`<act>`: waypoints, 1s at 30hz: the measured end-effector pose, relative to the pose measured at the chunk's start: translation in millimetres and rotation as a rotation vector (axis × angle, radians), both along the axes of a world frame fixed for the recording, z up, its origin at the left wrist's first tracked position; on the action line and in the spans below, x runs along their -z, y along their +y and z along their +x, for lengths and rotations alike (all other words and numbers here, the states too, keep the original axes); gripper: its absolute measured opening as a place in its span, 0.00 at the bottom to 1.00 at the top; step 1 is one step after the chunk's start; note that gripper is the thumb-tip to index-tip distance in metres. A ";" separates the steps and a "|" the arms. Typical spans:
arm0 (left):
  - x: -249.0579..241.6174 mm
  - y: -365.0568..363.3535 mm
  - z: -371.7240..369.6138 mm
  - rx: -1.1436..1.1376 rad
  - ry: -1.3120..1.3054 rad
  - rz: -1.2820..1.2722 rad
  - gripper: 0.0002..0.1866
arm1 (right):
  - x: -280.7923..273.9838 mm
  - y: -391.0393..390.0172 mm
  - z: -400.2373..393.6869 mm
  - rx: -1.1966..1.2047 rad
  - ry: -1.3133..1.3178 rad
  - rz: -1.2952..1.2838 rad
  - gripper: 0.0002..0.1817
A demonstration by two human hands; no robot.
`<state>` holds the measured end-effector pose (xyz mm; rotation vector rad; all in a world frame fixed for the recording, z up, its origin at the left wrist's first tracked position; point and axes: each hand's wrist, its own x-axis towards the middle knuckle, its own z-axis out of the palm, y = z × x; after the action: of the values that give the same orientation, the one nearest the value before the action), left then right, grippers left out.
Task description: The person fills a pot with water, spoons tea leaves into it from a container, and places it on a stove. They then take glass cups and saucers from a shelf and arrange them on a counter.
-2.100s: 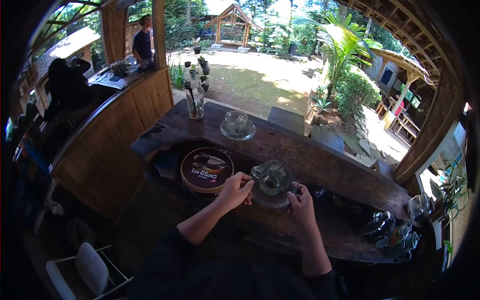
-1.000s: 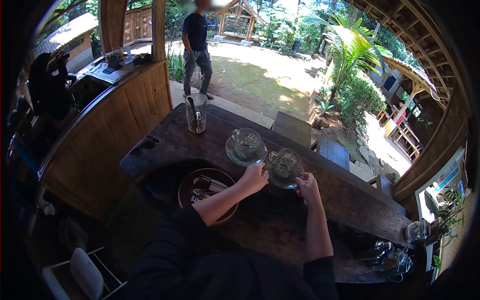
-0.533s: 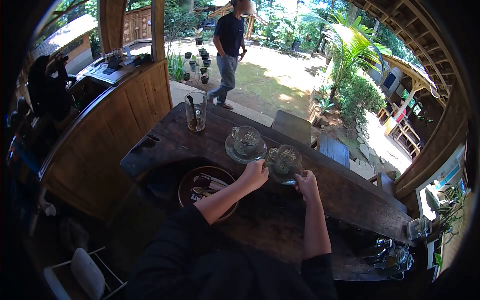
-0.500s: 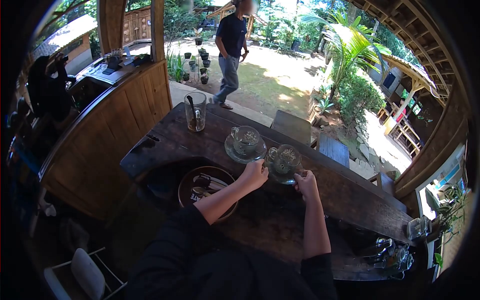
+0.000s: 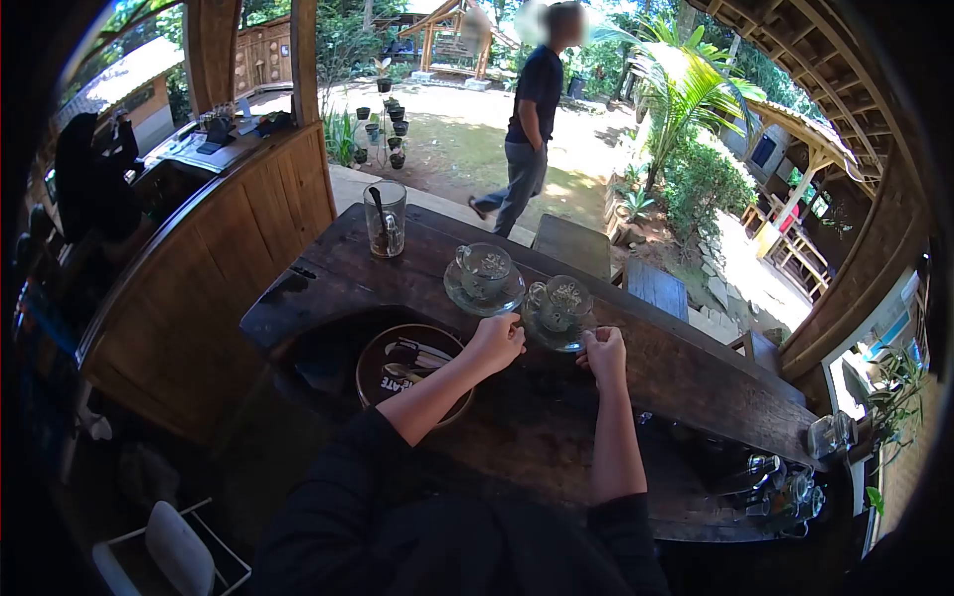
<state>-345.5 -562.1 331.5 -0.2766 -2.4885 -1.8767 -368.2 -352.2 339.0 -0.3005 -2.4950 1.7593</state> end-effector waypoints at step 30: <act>22.0 84.0 147.1 0.926 -0.373 0.396 0.12 | -9.7 20.0 319.4 0.312 0.180 -0.242 0.06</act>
<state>-198.4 -478.2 309.5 -1.3569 -2.2650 -2.9096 -48.8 -332.2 348.7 -0.4922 -1.9900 1.8601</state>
